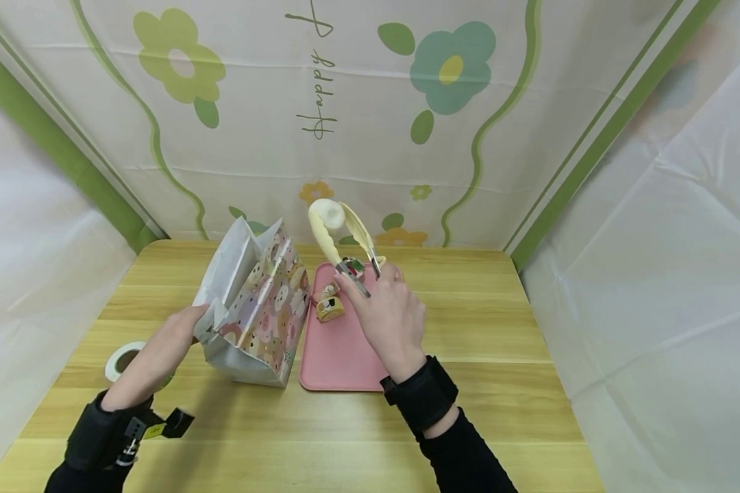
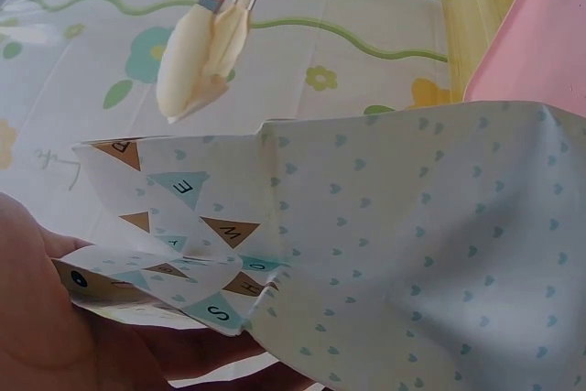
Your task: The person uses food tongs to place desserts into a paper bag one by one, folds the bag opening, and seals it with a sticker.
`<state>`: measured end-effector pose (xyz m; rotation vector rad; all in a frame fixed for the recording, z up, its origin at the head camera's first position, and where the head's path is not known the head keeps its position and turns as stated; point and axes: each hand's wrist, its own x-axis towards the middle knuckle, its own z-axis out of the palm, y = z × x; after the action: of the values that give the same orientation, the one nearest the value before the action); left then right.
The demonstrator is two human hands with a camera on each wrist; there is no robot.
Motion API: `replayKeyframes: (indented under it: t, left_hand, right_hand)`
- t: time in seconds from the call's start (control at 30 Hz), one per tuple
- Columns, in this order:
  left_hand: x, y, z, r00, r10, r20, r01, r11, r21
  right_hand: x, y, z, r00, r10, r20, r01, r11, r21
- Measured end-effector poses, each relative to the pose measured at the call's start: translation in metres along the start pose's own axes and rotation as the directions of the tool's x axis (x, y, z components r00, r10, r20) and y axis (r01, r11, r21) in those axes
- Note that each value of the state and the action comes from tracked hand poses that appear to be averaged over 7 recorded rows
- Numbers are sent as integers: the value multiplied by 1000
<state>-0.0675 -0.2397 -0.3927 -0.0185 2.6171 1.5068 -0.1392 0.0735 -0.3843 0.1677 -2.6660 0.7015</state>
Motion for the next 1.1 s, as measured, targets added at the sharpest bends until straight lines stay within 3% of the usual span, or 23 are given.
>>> replayKeyframes:
  t: [0.57,1.1]
  left_hand:
    - [0,-1,1,1000,-13,1,13,1000,12]
    - [1,-1,0,999,35,-10,-36,999,-15]
  right_hand:
    - [-6,-21,-10,999,-45,-31,45,999,26]
    - [-9,-42,-14,991,-133,-29,135,990,45]
